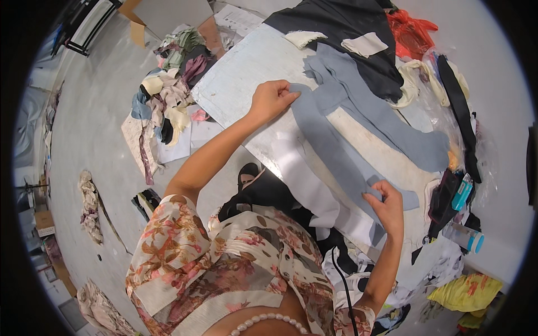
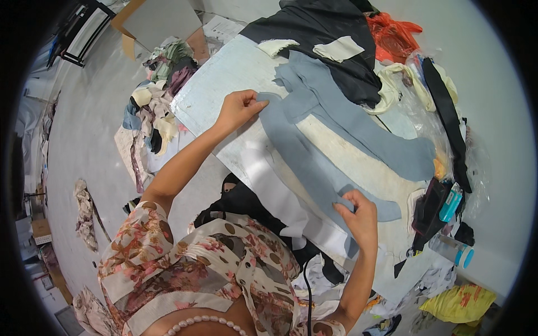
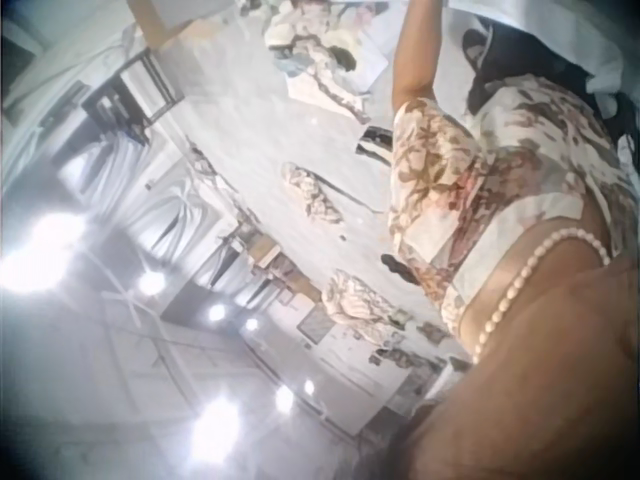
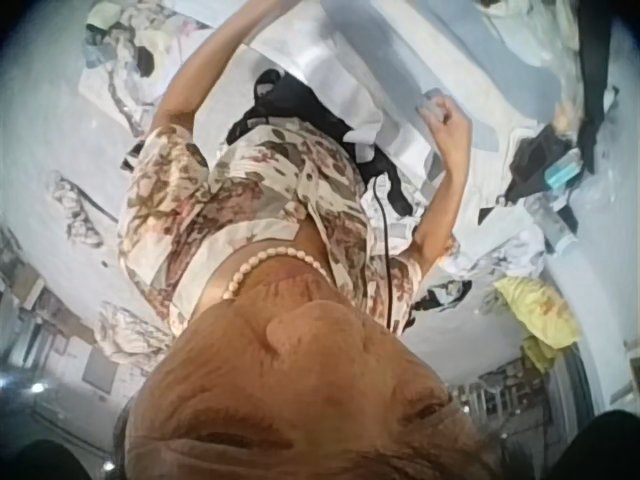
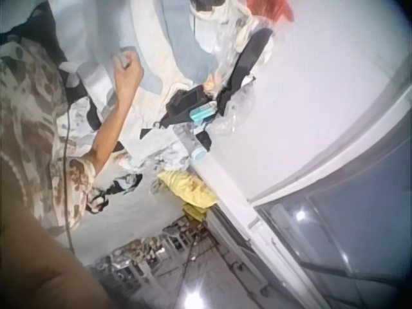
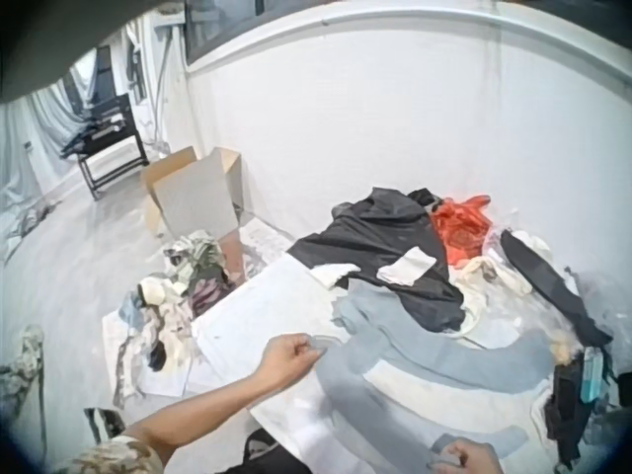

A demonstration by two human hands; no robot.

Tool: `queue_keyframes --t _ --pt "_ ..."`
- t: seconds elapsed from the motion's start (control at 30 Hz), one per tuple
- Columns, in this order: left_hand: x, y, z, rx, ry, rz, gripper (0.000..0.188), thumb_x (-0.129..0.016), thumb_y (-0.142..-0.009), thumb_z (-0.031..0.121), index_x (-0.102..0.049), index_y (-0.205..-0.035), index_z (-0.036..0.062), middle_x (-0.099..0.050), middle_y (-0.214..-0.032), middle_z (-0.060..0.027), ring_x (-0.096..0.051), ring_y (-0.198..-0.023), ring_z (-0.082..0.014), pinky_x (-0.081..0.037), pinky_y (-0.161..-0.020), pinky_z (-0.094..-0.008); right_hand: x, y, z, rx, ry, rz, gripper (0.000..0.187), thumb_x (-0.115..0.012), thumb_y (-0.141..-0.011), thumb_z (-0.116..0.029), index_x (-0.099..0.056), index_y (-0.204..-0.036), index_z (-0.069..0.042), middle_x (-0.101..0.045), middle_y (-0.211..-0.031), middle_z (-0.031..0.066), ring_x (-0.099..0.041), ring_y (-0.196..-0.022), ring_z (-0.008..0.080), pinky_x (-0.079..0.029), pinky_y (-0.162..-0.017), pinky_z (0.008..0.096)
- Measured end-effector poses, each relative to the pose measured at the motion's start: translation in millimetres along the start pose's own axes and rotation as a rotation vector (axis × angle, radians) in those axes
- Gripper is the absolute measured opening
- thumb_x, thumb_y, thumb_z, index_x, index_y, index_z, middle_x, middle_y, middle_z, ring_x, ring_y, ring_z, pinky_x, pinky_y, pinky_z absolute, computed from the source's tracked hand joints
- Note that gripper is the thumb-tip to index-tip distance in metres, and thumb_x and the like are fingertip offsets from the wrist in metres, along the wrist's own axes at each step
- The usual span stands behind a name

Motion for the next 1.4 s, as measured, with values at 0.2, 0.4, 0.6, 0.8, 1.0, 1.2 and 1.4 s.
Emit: queue_keyframes --t 0.2,0.4,0.6,0.8,1.0,1.2,1.4 --pt "-3 -9 8 -0.06 -0.393 0.102 0.031 -0.074 -0.079 0.031 -0.06 -0.074 0.0047 -0.058 -0.058 -0.0027 -0.053 -0.052 -0.018 -0.042 -0.052 -0.0324 3 -16 1 -0.002 0.029 0.026 0.018 -0.075 -0.074 -0.005 -0.059 -0.081 0.0 -0.054 -0.065 -0.0014 -0.044 -0.06 0.0065 -0.036 -0.055 0.0242" --pt "-2 -6 19 -0.094 -0.588 0.123 0.027 -0.075 -0.079 0.032 -0.067 -0.09 0.0092 -0.066 -0.073 -0.0037 -0.063 -0.065 -0.0233 -0.047 -0.057 -0.035 7 -23 2 -0.017 0.034 0.039 0.017 -0.074 -0.075 -0.006 -0.059 -0.081 0.0 -0.052 -0.062 -0.0017 -0.042 -0.059 0.0067 -0.035 -0.054 0.0245" --pt "-14 31 34 -0.708 -0.783 -0.142 0.048 -0.057 -0.093 0.033 -0.052 -0.135 0.0101 -0.041 -0.147 -0.0114 -0.036 -0.137 -0.0284 -0.028 -0.113 -0.0469 9 -29 2 0.009 0.047 0.028 0.016 -0.072 -0.076 -0.01 -0.059 -0.08 -0.001 -0.049 -0.061 -0.0005 -0.04 -0.057 0.0078 -0.035 -0.053 0.0262" --pt "-21 33 10 -0.68 -0.833 -0.362 0.057 -0.042 -0.099 0.044 -0.038 -0.147 0.013 -0.024 -0.158 -0.0088 -0.021 -0.146 -0.0247 -0.011 -0.119 -0.0505 11 -35 14 -0.004 0.036 0.061 0.018 -0.071 -0.077 -0.011 -0.057 -0.081 -0.001 -0.048 -0.06 0.0021 -0.04 -0.058 0.0101 -0.035 -0.054 0.028" --pt "-21 33 18 -0.668 -0.856 -0.353 0.059 -0.045 -0.097 0.045 -0.04 -0.146 0.0125 -0.024 -0.157 -0.0105 -0.02 -0.146 -0.027 -0.012 -0.119 -0.0507 3 -37 21 0.015 0.143 0.109 0.019 -0.071 -0.076 -0.015 -0.056 -0.081 -0.003 -0.05 -0.061 0.0073 -0.045 -0.056 0.0188 -0.038 -0.056 0.0321" --pt "-61 54 48 -0.822 -0.77 -0.625 0.066 -0.042 -0.095 0.053 -0.039 -0.146 0.012 -0.023 -0.158 -0.0097 -0.02 -0.147 -0.026 -0.008 -0.12 -0.0513 0 -39 15 -0.023 0.195 0.11 0.02 -0.071 -0.076 -0.017 -0.058 -0.082 -0.003 -0.056 -0.064 0.0108 -0.054 -0.06 0.0247 -0.042 -0.058 0.0359" --pt "-64 46 48 -0.863 -0.712 -0.709 0.06 -0.052 -0.093 0.045 -0.045 -0.142 0.0103 -0.03 -0.155 -0.0092 -0.023 -0.145 -0.0235 -0.011 -0.12 -0.0493 4 -35 22 0.014 0.327 0.238 0.024 -0.075 -0.076 -0.02 -0.058 -0.088 -0.007 -0.062 -0.07 0.011 -0.06 -0.064 0.0288 -0.045 -0.06 0.0384"
Point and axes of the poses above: each hand's wrist, its own y-axis away from the middle knuckle, its own x-axis out of the back of the hand, z = x × y, the point moved 2 cm from there along -y, towards the middle knuckle
